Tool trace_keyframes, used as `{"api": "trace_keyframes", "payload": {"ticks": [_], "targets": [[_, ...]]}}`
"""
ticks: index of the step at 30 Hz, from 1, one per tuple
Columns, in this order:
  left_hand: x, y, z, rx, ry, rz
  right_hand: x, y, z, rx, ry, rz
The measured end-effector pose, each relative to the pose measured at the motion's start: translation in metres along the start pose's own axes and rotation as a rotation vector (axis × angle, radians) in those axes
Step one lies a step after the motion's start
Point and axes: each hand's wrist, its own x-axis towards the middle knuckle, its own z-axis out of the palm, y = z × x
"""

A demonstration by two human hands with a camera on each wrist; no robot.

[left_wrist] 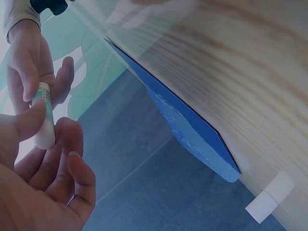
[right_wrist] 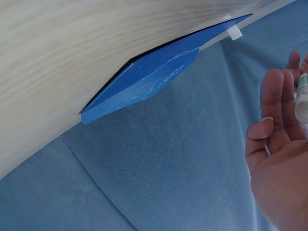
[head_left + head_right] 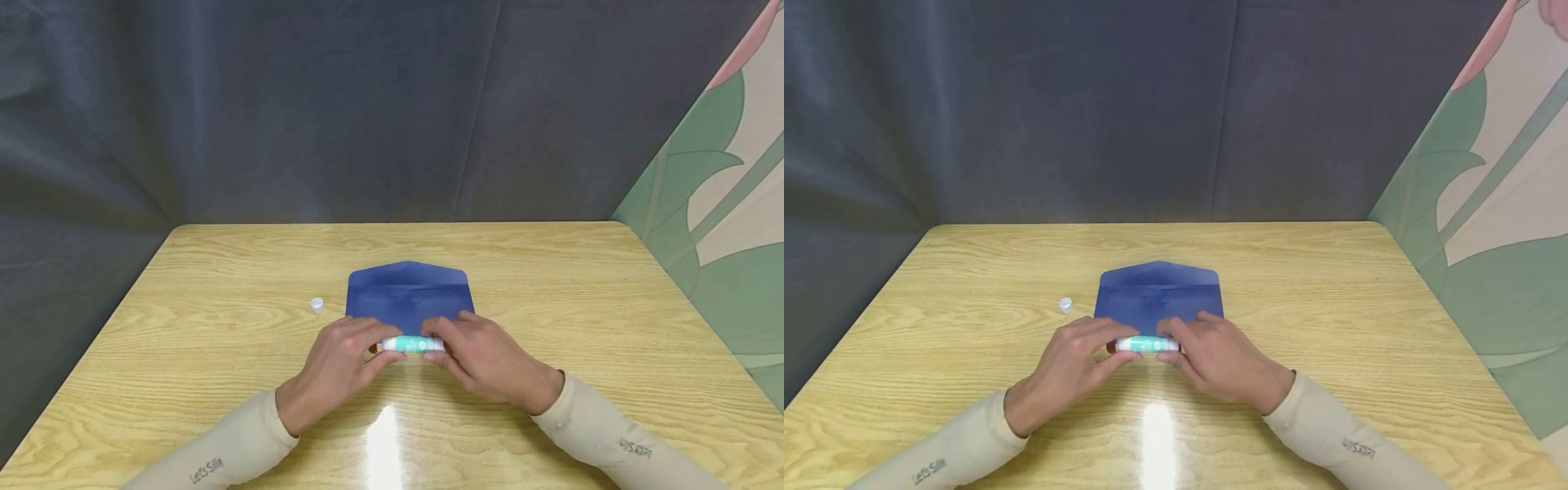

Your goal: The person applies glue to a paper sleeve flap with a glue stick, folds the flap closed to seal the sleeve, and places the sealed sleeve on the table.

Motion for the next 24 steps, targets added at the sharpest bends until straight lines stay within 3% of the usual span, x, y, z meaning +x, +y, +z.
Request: {"api": "trace_keyframes", "payload": {"ticks": [11,24], "targets": [[0.0006,0.0003,0.0003,0.024,-0.096,-0.024,0.0003,-0.0002,-0.0001,0.048,0.052,0.008],[0.0009,-0.0004,0.0001,-0.026,-0.092,0.033,0.0033,-0.0006,0.0002,0.162,0.117,-0.124]]}}
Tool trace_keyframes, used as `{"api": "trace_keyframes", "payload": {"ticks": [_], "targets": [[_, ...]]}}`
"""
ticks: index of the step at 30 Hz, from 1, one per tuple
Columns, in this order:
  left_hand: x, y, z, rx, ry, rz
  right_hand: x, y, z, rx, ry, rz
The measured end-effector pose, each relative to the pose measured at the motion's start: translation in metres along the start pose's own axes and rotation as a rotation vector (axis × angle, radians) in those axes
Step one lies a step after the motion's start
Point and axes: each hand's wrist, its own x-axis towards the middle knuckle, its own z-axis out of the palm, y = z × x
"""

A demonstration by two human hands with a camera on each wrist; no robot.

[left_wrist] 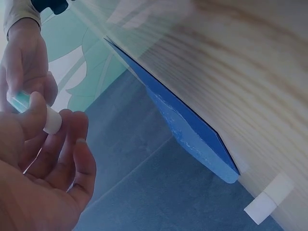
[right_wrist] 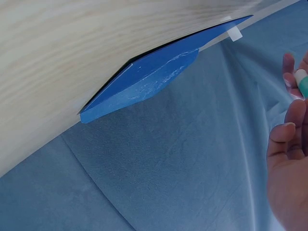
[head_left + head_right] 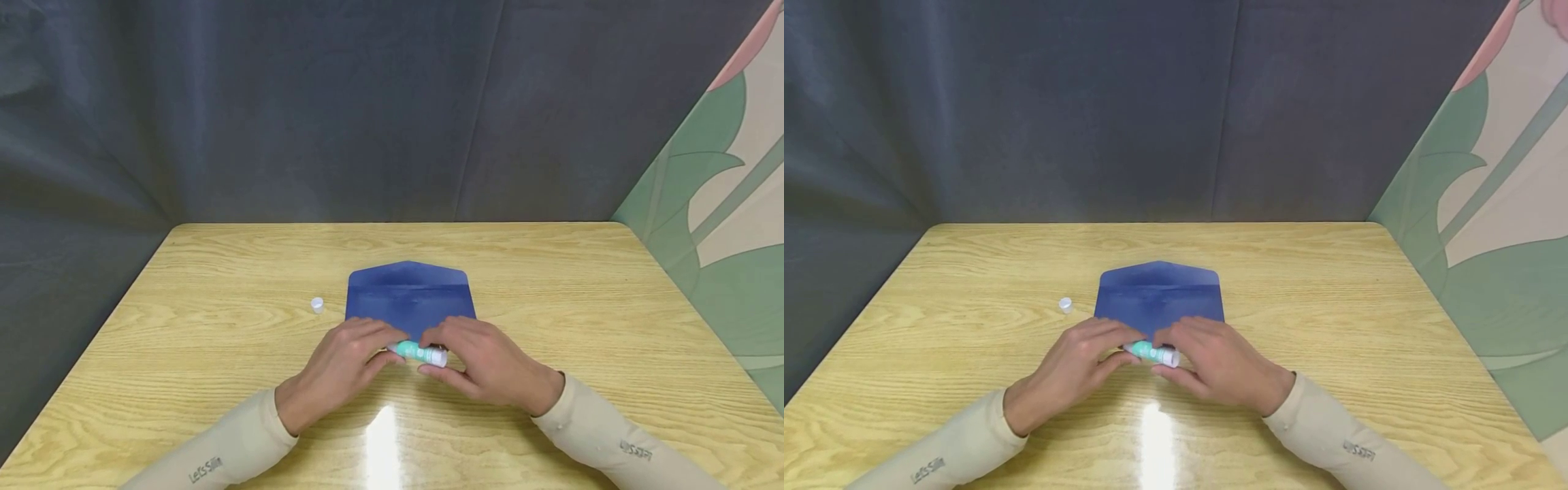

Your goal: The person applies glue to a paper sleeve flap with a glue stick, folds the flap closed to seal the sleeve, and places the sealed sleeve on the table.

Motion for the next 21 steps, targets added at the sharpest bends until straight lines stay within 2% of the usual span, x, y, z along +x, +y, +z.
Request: {"api": "trace_keyframes", "payload": {"ticks": [6,11,18,21], "targets": [[-0.0001,0.0002,0.0002,-0.023,-0.012,0.031,0.0006,-0.0004,0.0003,0.012,0.010,-0.012],[-0.0008,0.0005,0.0009,0.008,-0.036,0.045,0.0009,-0.0004,0.0006,-0.006,0.015,-0.021],[-0.0026,0.0006,0.0046,0.070,-0.047,0.114,0.0012,-0.0017,-0.0001,-0.044,-0.007,-0.015],[-0.0033,0.0011,0.0050,0.076,-0.050,0.120,0.0011,-0.0017,0.0010,-0.055,-0.011,-0.019]]}}
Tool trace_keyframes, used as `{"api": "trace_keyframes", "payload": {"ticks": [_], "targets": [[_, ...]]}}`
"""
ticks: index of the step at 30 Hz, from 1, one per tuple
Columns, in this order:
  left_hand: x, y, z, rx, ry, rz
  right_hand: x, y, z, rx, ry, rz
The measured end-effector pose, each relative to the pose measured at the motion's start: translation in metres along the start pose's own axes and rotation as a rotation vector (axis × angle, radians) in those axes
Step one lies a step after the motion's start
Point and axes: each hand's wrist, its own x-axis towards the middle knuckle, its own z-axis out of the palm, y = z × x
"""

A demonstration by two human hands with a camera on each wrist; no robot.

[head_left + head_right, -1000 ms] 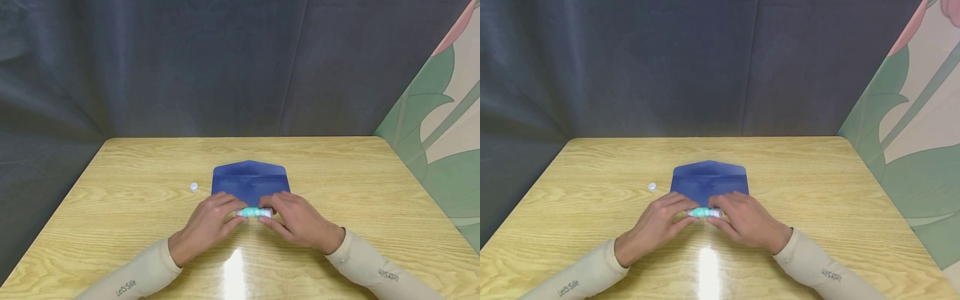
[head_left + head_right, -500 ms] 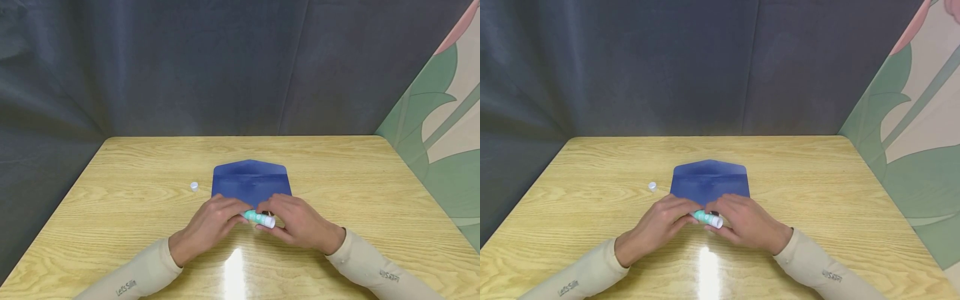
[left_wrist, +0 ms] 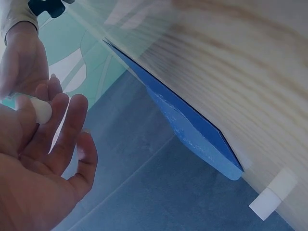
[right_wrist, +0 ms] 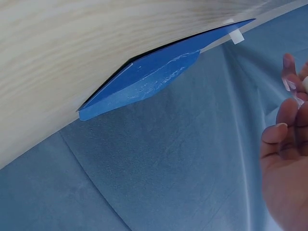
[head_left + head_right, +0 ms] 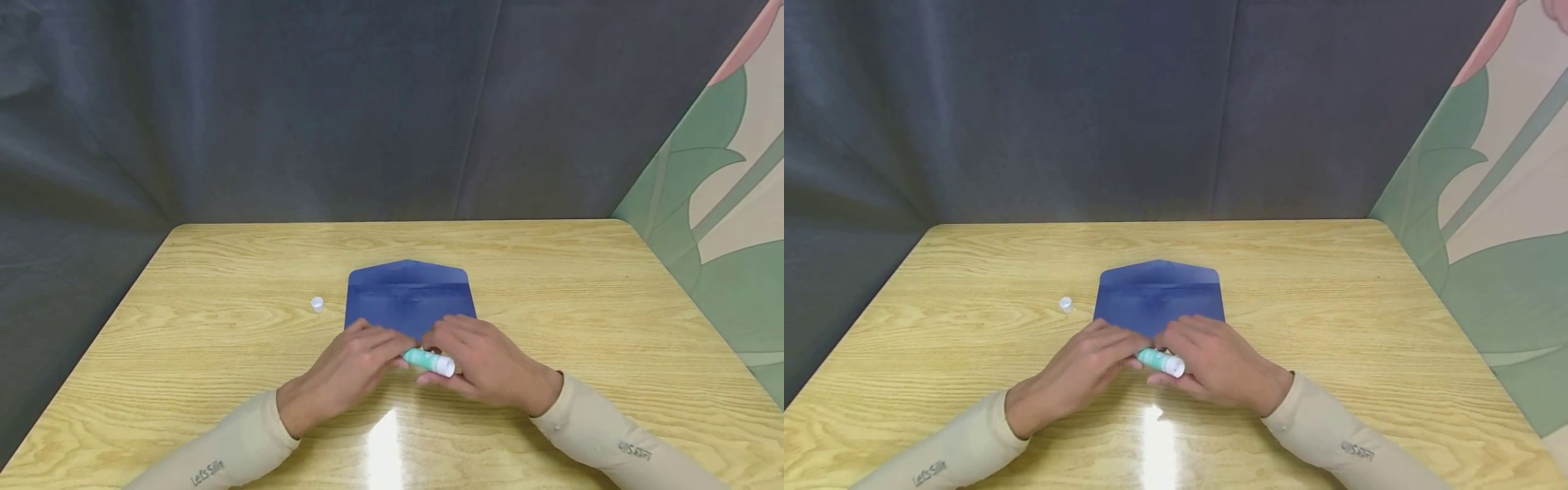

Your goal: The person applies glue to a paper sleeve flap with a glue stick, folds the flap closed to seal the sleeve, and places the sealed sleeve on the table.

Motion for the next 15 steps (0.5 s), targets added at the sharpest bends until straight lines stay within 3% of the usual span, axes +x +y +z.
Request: {"api": "trace_keyframes", "payload": {"ticks": [10,15], "targets": [[0.0001,0.0016,-0.0020,-0.027,0.029,0.025,0.0002,0.0002,0.0022,-0.027,-0.005,-0.045],[0.0009,0.0004,-0.0009,-0.026,0.051,0.077,0.0006,-0.0002,0.0019,-0.035,0.002,-0.049]]}}
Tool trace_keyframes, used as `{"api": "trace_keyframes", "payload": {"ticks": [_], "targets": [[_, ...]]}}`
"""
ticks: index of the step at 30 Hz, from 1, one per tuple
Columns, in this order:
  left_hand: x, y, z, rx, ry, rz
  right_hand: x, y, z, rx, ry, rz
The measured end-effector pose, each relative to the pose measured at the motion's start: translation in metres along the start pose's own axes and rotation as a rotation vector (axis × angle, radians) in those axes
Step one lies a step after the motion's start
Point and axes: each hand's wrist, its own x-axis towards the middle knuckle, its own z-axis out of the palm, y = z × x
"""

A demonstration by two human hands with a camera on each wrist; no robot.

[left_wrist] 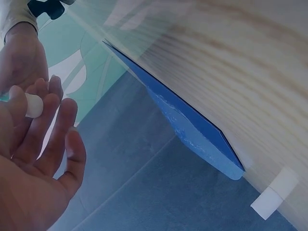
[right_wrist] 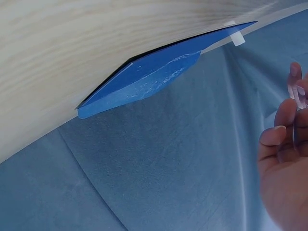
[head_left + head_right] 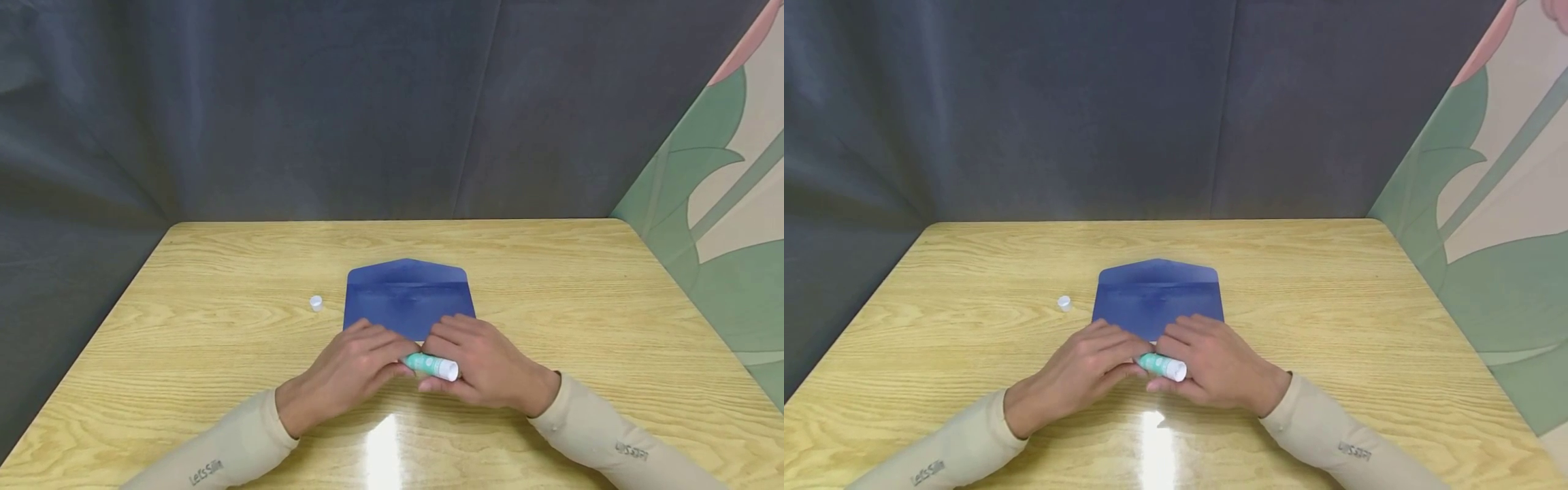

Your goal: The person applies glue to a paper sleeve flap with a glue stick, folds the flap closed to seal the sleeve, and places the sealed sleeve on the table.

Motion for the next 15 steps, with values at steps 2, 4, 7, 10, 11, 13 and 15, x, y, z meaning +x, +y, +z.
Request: {"api": "trace_keyframes", "payload": {"ticks": [2,4,7,10,11,13,15], "targets": [[0.0012,-0.0006,-0.0002,0.002,0.008,0.023,0.0005,0.0003,-0.0006,-0.011,0.005,-0.006],[0.0023,-0.0008,-0.0005,0.011,0.012,0.044,0.0011,0.0003,-0.0011,-0.024,0.015,-0.016],[0.0031,-0.0003,-0.0008,0.023,0.010,0.064,0.0017,0.0002,-0.0008,-0.032,0.034,-0.032],[0.0021,0.0008,-0.0005,0.033,-0.001,0.078,0.0024,-0.0006,0.0011,-0.021,0.057,-0.057],[0.0015,0.0012,-0.0004,0.033,-0.007,0.081,0.0025,-0.0009,0.0019,-0.017,0.064,-0.067],[-0.0001,0.0021,0.0002,0.033,-0.022,0.078,0.0028,-0.0014,0.0035,-0.014,0.075,-0.084],[-0.0013,0.0032,0.0006,0.028,-0.040,0.068,0.0027,-0.0018,0.0047,-0.019,0.086,-0.098]]}}
